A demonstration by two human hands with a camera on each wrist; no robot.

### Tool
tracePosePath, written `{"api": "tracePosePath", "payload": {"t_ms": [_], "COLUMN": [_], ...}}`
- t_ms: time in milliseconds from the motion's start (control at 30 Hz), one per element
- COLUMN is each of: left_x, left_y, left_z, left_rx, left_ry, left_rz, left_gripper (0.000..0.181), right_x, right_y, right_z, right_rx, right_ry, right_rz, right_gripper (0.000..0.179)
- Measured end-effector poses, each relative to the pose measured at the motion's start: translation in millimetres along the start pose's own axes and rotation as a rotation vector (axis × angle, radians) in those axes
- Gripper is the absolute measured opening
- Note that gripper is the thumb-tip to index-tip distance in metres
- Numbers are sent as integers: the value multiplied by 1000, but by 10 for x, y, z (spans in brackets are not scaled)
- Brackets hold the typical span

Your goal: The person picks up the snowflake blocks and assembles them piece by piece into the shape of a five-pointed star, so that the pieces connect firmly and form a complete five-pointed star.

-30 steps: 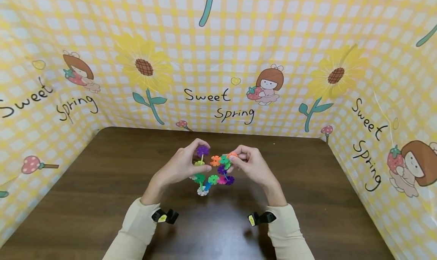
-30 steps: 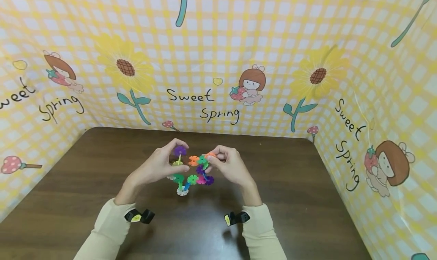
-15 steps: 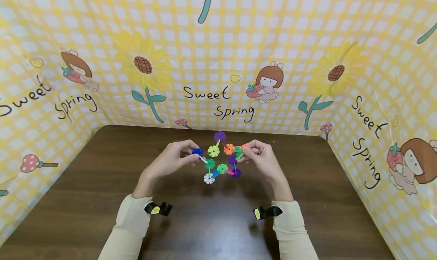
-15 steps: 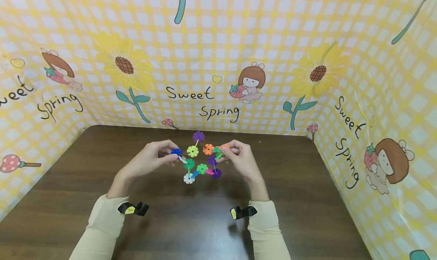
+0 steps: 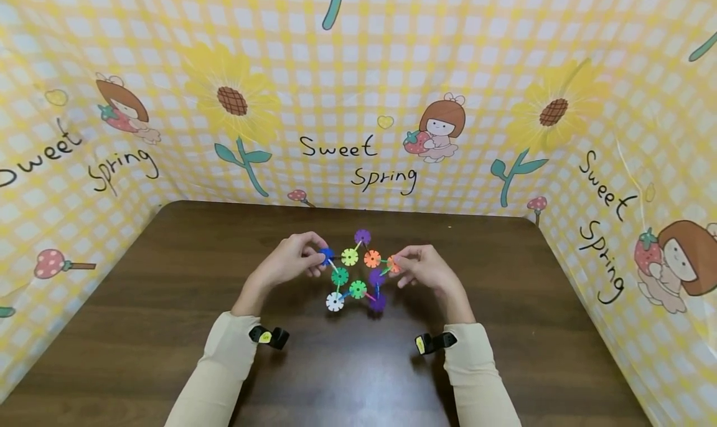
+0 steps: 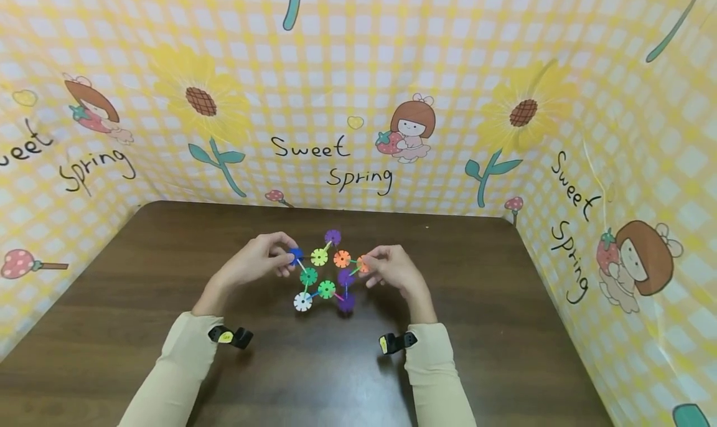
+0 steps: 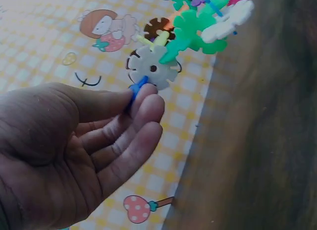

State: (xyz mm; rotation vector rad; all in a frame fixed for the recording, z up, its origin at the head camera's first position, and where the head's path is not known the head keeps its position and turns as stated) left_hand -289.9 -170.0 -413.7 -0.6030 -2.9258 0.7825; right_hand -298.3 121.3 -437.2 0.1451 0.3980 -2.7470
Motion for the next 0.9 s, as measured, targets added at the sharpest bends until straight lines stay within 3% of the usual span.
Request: {"api": "tracePosePath", "payload": {"t_ms": [133, 267, 567, 900], "left_x": [29, 84, 130, 97], "left_y": [84, 135, 252, 282], "left_z": [66, 121, 348, 402], "left_rx": [31, 83, 388, 550], "left_ry": [-99, -159, -275, -322], "left_rz": [63, 88, 32, 8], "left_gripper": [17, 16, 11, 14], "right_x": [6, 33, 211, 249], "right_y": [17, 57, 262, 338], "right_z": [-114, -199, -310, -250], "right_rx": [-82, -122, -279, -446], "right_ry": [53, 103, 166, 132], "right_rz": [32, 48, 23, -29], "right_gripper": [21, 18, 15, 11]}}
Point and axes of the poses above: each hand's wrist, its own x-axis towards the middle knuckle, its own y-axis out of the palm, z = x × y, the point moved 3 cm from there along x, towards the middle knuckle, and after that the axes turned 2 degrees about -y, right-handed, at the moved point
